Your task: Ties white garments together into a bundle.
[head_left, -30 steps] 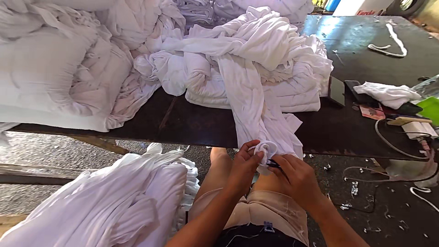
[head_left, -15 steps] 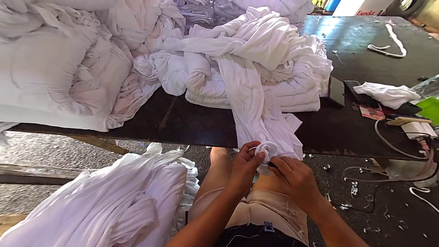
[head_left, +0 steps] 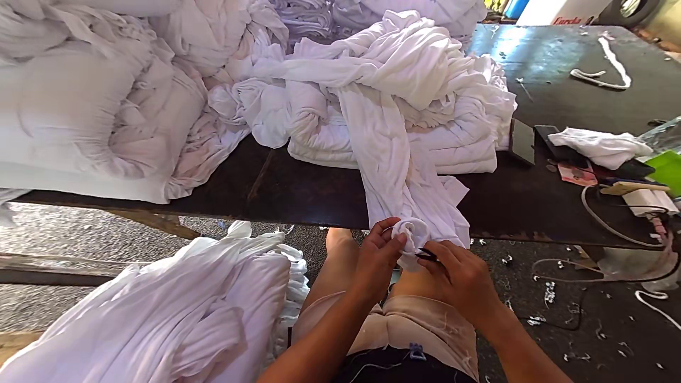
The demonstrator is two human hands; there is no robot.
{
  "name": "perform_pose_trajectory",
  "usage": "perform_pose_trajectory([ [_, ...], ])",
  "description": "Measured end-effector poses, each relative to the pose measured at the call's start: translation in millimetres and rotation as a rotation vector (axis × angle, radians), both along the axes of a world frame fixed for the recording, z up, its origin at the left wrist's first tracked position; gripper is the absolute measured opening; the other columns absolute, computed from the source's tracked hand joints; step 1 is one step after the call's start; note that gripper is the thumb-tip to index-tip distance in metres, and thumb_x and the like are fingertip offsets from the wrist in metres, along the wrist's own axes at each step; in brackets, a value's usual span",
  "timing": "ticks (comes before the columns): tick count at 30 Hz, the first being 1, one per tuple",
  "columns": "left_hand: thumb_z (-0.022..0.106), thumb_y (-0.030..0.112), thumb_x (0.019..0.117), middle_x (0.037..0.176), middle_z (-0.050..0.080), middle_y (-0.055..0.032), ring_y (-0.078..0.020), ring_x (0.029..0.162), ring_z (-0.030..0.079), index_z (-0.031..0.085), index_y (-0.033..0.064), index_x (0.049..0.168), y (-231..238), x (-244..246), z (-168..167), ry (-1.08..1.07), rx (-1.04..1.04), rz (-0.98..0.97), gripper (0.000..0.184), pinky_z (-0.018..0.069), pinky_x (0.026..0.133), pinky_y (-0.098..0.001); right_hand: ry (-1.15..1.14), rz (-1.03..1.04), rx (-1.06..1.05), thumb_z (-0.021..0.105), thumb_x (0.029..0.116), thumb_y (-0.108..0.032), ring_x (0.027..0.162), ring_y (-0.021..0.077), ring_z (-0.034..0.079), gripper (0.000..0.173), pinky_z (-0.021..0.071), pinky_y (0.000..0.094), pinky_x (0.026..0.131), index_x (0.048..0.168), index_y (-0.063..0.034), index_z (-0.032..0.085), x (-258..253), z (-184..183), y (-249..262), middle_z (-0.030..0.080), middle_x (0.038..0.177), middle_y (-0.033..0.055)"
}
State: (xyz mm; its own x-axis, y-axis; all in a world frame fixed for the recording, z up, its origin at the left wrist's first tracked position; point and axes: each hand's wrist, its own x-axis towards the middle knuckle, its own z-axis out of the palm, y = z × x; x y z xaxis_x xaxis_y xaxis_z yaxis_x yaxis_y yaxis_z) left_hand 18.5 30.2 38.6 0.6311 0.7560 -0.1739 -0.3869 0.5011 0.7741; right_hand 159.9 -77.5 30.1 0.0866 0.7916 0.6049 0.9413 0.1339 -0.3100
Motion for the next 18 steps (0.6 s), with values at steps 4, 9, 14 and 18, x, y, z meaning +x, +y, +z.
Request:
perform_pose_trajectory([
  [4,0.05,-0.005,0.0993,0.104,0.069,-0.0088,-0.014,0.092,0.07,0.046,-0.0044,0.131,-0.6,0.4,1.6,0.004,-0.011,0.001,0.032,0.0583,0.088,-0.0323,-0.025,-0.011,0.0,0.055,0.1035,-0.03,0.072,0.022,0.069,0.031,0.0558,0.0335,0.063,0.106,-0.0052,0.073,0.1,1.4,1.2,0.07,0.083,0.0104],
  [9,0.053,-0.005,0.0982,0.103,0.07,-0.0071,-0.0127,0.091,0.07,0.047,-0.004,0.131,-2.9,1.3,0.6,0.036,0.035,-0.02,0.034,0.0583,0.088,-0.0311,-0.068,0.0,0.005,0.055,0.1033,-0.027,0.075,0.0224,0.07,0.028,0.0562,0.0334,0.064,0.105,-0.0058,0.073,-1.6,2.6,4.6,0.072,0.086,0.01],
  [14,0.053,-0.005,0.0978,0.104,0.069,-0.0074,-0.0125,0.092,0.07,0.047,-0.0045,0.131,-3.5,0.4,0.1,0.044,0.043,-0.031,0.034,0.058,0.088,-0.0308,0.008,-0.003,0.032,0.054,0.1042,-0.024,0.073,0.0221,0.07,0.027,0.0555,0.0335,0.065,0.103,-0.004,0.073,1.7,2.9,4.2,0.071,0.083,0.0107],
  [18,0.054,-0.004,0.0972,0.105,0.069,-0.0068,-0.0138,0.093,0.071,0.046,-0.0032,0.132,-3.9,-0.5,1.3,0.018,0.027,-0.048,0.035,0.0591,0.088,-0.0325,0.409,-0.05,-0.028,0.063,0.0997,-0.03,0.068,0.0064,0.057,0.036,0.0479,0.0176,0.06,0.109,0.0044,0.066,3.1,8.5,5.6,0.065,0.089,0.0111],
])
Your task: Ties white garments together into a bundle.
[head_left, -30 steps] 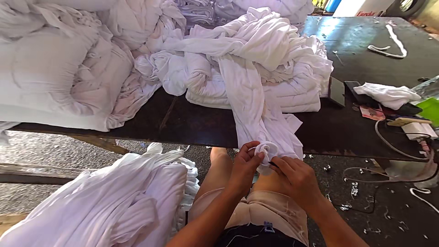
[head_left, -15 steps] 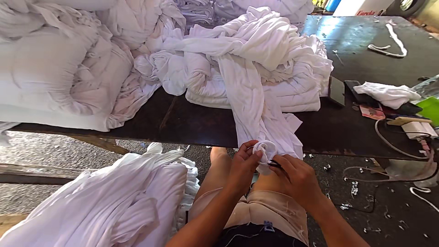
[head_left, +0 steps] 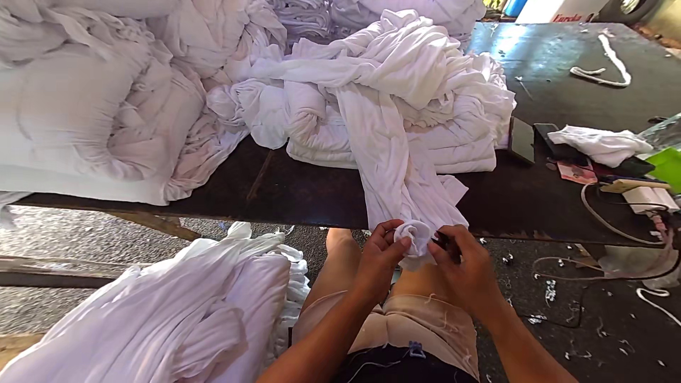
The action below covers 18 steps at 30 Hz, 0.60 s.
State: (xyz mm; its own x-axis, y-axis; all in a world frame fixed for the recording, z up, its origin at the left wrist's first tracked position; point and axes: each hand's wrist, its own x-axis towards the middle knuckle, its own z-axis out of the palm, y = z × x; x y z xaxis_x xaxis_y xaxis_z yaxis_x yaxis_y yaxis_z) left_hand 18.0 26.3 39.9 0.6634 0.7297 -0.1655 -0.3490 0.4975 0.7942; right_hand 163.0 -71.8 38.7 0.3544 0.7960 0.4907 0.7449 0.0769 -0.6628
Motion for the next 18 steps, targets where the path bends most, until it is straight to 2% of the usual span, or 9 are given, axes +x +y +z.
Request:
perform_pose_trajectory([
  [2,0.056,-0.004,0.0955,0.105,0.069,-0.0068,-0.0136,0.093,0.071,0.046,-0.0029,0.132,-0.7,0.0,-0.4,0.024,0.034,-0.031,0.038,0.0595,0.087,-0.0326,0.23,0.038,-0.164,0.068,0.0956,-0.033,0.071,0.0034,0.058,0.044,0.0493,0.0187,0.062,0.117,0.0045,0.063,1.0,3.7,0.9,0.066,0.097,0.0093],
  [4,0.059,-0.004,0.0924,0.103,0.068,-0.0063,-0.0105,0.091,0.069,0.047,-0.0046,0.128,0.0,-0.8,-3.5,0.103,0.172,-0.058,0.038,0.0587,0.085,-0.0297,0.316,0.07,-0.268,0.068,0.0951,-0.026,0.072,0.0024,0.06,0.034,0.0506,0.0188,0.065,0.112,0.0034,0.066,1.3,1.3,3.8,0.068,0.091,0.0068],
  [7,0.062,-0.003,0.0842,0.08,0.06,-0.001,-0.0039,0.069,0.057,0.055,-0.0065,0.124,5.2,-4.3,-12.0,0.416,0.65,0.005,0.041,0.0496,0.065,-0.0223,0.155,0.07,-0.166,0.065,0.0909,-0.012,0.064,0.0042,0.056,0.017,0.0462,0.0169,0.06,0.096,0.0041,0.07,-4.8,-6.9,2.3,0.065,0.077,0.0079],
  [9,0.066,0.0,0.0833,0.072,0.059,-0.0074,-0.0169,0.062,0.056,0.055,-0.007,0.133,12.1,-8.2,-11.0,0.689,0.916,0.02,0.051,0.0497,0.061,-0.034,-0.021,0.094,-0.01,0.067,0.0842,-0.008,0.065,0.0076,0.061,0.013,0.0504,0.017,0.06,0.091,0.0021,0.07,-10.8,-9.0,-2.5,0.067,0.077,0.0094],
  [11,0.066,0.003,0.0873,0.081,0.067,-0.0138,-0.0278,0.074,0.066,0.046,-0.0048,0.146,20.6,-10.6,-1.6,0.834,0.932,-0.123,0.062,0.0549,0.073,-0.046,-0.158,0.18,0.07,0.068,0.0844,-0.012,0.067,0.0123,0.064,0.012,0.0539,0.0215,0.06,0.09,-0.0016,0.068,-18.3,-10.9,-7.6,0.067,0.078,0.0092],
  [13,0.062,-0.001,0.091,0.098,0.073,-0.0205,-0.0317,0.091,0.072,0.04,-0.0044,0.15,28.3,-11.8,12.2,0.775,0.886,-0.303,0.063,0.0555,0.087,-0.0495,-0.235,0.279,0.075,0.068,0.0867,-0.017,0.066,0.0152,0.065,0.014,0.0549,0.0259,0.058,0.093,-0.0045,0.068,-26.7,-17.2,-11.0,0.067,0.08,0.0086],
  [15,0.056,-0.004,0.0934,0.116,0.069,-0.0238,-0.0272,0.105,0.07,0.039,-0.0053,0.152,36.4,-13.6,23.2,0.602,0.901,-0.393,0.061,0.0534,0.097,-0.0436,-0.266,0.352,0.05,0.068,0.0889,-0.019,0.063,0.0153,0.064,0.014,0.0535,0.0262,0.054,0.094,-0.006,0.067,-32.3,-26.6,-12.6,0.066,0.08,0.0079],
  [17,0.05,-0.002,0.0953,0.131,0.064,-0.0218,-0.0185,0.117,0.065,0.04,-0.0063,0.151,45.7,-14.3,24.6,0.374,0.931,-0.254,0.057,0.05,0.104,-0.0354,-0.263,0.406,0.007,0.069,0.0876,-0.018,0.064,0.0162,0.067,0.013,0.0547,0.0279,0.054,0.094,-0.0066,0.069,-34.2,-33.9,-14.5,0.069,0.082,0.0083],
  [18,0.049,0.003,0.0974,0.137,0.06,-0.0182,-0.0148,0.12,0.062,0.035,-0.0049,0.154,50.8,-12.7,22.7,0.237,0.895,-0.144,0.059,0.0492,0.106,-0.0333,-0.254,0.429,-0.016,0.07,0.0866,-0.017,0.065,0.0169,0.067,0.013,0.0554,0.0288,0.055,0.094,-0.0062,0.069,-34.5,-36.0,-15.2,0.069,0.083,0.0087],
])
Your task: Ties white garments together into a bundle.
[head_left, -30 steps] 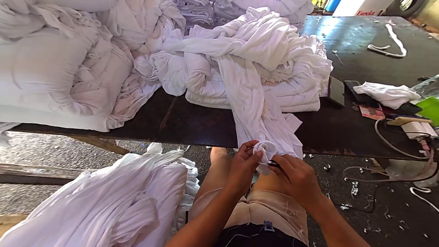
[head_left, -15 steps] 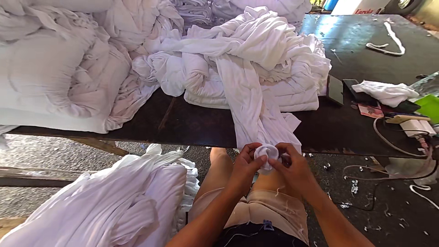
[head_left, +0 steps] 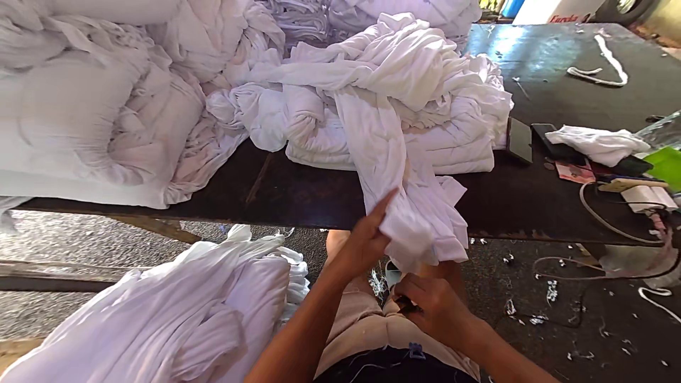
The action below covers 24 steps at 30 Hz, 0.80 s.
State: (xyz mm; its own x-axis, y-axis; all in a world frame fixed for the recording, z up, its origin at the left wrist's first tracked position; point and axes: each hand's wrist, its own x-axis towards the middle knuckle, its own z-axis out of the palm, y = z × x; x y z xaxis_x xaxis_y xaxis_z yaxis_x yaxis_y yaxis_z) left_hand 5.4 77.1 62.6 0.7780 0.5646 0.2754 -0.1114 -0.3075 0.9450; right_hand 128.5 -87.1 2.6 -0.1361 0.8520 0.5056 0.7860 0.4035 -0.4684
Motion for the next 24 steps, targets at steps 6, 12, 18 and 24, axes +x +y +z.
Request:
perform_pose_trajectory([
  [6,0.068,0.034,0.0957,0.167,0.027,-0.0057,-0.0166,0.149,0.036,-0.003,0.0137,0.164,15.4,1.4,9.3,-0.241,-0.036,0.16,0.101,0.0367,0.12,-0.0381,-0.169,-0.194,0.011,0.072,0.0836,-0.018,0.067,0.0231,0.07,0.022,0.0575,0.0343,0.053,0.101,-0.0052,0.073,5.8,-11.5,5.9,0.071,0.094,0.0132],
  [12,0.059,0.014,0.0977,0.137,0.059,-0.0199,-0.0221,0.122,0.062,0.049,-0.0069,0.141,-1.5,-4.5,-30.4,-0.001,-0.011,0.236,0.049,0.0519,0.103,-0.0348,-0.349,-0.455,-0.028,0.084,0.0721,-0.016,0.085,0.0368,0.072,0.053,0.0596,0.0476,0.063,0.123,-0.01,0.07,21.5,-43.0,12.7,0.067,0.117,0.021],
  [18,0.061,0.008,0.0931,0.124,0.063,-0.0231,-0.0225,0.111,0.066,0.057,-0.0118,0.129,-22.8,-12.6,-56.0,0.047,0.113,0.268,0.042,0.0542,0.097,-0.0336,-0.122,-0.416,0.143,0.069,0.0838,-0.01,0.075,0.0261,0.072,0.022,0.0587,0.0359,0.059,0.104,-0.0017,0.071,30.0,-39.7,18.3,0.071,0.099,0.0176],
  [24,0.071,0.004,0.0789,0.122,0.061,-0.0244,-0.0307,0.115,0.061,0.063,-0.0068,0.128,-54.4,-1.8,-69.6,0.046,0.421,0.191,0.051,0.0517,0.099,-0.0399,0.056,-0.328,0.187,0.067,0.0891,-0.012,0.075,0.0172,0.069,0.025,0.0567,0.025,0.063,0.11,0.0,0.07,13.1,-12.5,21.4,0.071,0.098,0.0154],
])
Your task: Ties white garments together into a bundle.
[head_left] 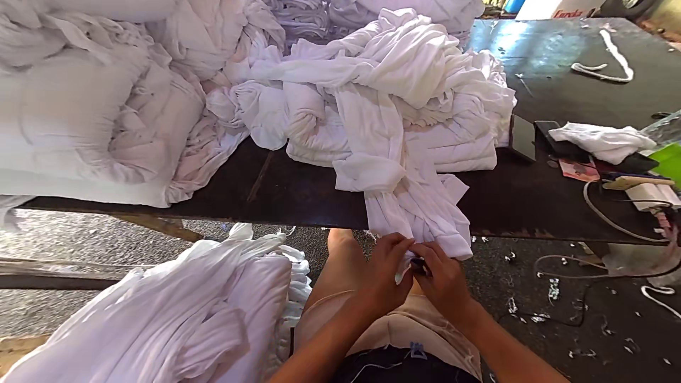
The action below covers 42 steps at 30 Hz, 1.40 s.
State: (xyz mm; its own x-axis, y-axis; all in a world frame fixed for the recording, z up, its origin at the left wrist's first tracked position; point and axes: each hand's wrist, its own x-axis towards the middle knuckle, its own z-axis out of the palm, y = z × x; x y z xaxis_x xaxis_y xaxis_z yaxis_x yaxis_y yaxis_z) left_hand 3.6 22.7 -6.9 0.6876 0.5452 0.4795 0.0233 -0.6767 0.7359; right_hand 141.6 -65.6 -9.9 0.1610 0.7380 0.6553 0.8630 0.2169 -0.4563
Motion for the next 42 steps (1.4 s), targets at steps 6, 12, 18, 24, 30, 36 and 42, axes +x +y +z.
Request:
perform_pose_trajectory([
  [6,0.064,-0.002,0.0781,0.115,0.063,-0.0247,-0.0279,0.108,0.063,0.071,-0.0055,0.109,17.3,-1.8,11.2,-0.146,0.017,0.279,0.032,0.0526,0.096,-0.0358,-0.013,0.008,0.033,0.062,0.0922,-0.01,0.073,0.0165,0.067,0.024,0.0551,0.024,0.063,0.113,0.0,0.067,-4.1,15.5,-2.7,0.069,0.09,0.0135],
  [12,0.058,-0.004,0.0908,0.106,0.069,-0.0105,-0.006,0.094,0.067,0.064,-0.011,0.114,26.2,-11.3,25.9,-0.222,-0.538,0.185,0.025,0.0563,0.086,-0.0234,0.019,-0.003,0.046,0.059,0.0957,-0.01,0.075,0.0147,0.065,0.021,0.0533,0.02,0.067,0.112,0.0019,0.066,6.6,22.1,4.5,0.068,0.091,0.0138],
  [18,0.032,0.005,0.1075,0.099,0.073,-0.0046,-0.0147,0.089,0.073,0.06,0.0024,0.118,27.7,-7.3,43.0,-0.491,-1.396,-0.088,0.03,0.0606,0.086,-0.0333,0.132,-0.079,-0.051,0.061,0.0932,-0.005,0.076,0.0154,0.066,0.019,0.0546,0.0226,0.07,0.107,0.0043,0.07,20.8,19.0,16.0,0.068,0.091,0.015],
  [24,0.037,-0.003,0.1022,0.11,0.071,-0.0066,-0.0187,0.1,0.071,0.057,0.0057,0.125,31.8,-3.9,34.7,-0.655,-1.411,-0.12,0.031,0.0583,0.091,-0.0373,0.073,-0.036,-0.17,0.065,0.0906,-0.005,0.074,0.0226,0.07,0.02,0.0588,0.0334,0.065,0.106,0.0046,0.07,11.6,13.6,16.4,0.072,0.092,0.016],
  [30,0.045,-0.011,0.0932,0.115,0.069,-0.0096,-0.02,0.098,0.071,0.051,0.0021,0.132,27.3,-3.2,33.2,-0.647,-1.367,-0.078,0.042,0.0597,0.089,-0.0386,0.063,-0.014,-0.218,0.067,0.0894,-0.006,0.074,0.0245,0.071,0.021,0.0593,0.0362,0.065,0.107,0.0042,0.07,10.5,9.6,13.9,0.072,0.093,0.0162],
  [36,0.048,-0.01,0.0915,0.113,0.068,-0.0089,-0.0181,0.094,0.071,0.055,-0.0001,0.127,26.6,-3.8,36.3,-0.607,-1.29,-0.052,0.037,0.0603,0.087,-0.0366,0.184,-0.005,-0.252,0.068,0.0923,-0.014,0.073,0.0176,0.066,0.024,0.0557,0.0287,0.066,0.11,0.0027,0.069,12.4,15.6,10.7,0.071,0.095,0.0151],
  [42,0.048,-0.009,0.092,0.109,0.07,-0.0077,-0.0164,0.093,0.071,0.056,-0.0002,0.124,23.8,-3.8,34.6,-0.592,-1.279,-0.058,0.034,0.0606,0.086,-0.0351,0.245,-0.009,-0.297,0.066,0.0976,-0.03,0.071,0.0151,0.061,0.037,0.0518,0.0275,0.063,0.115,0.0027,0.067,11.3,27.2,8.6,0.068,0.096,0.0149],
])
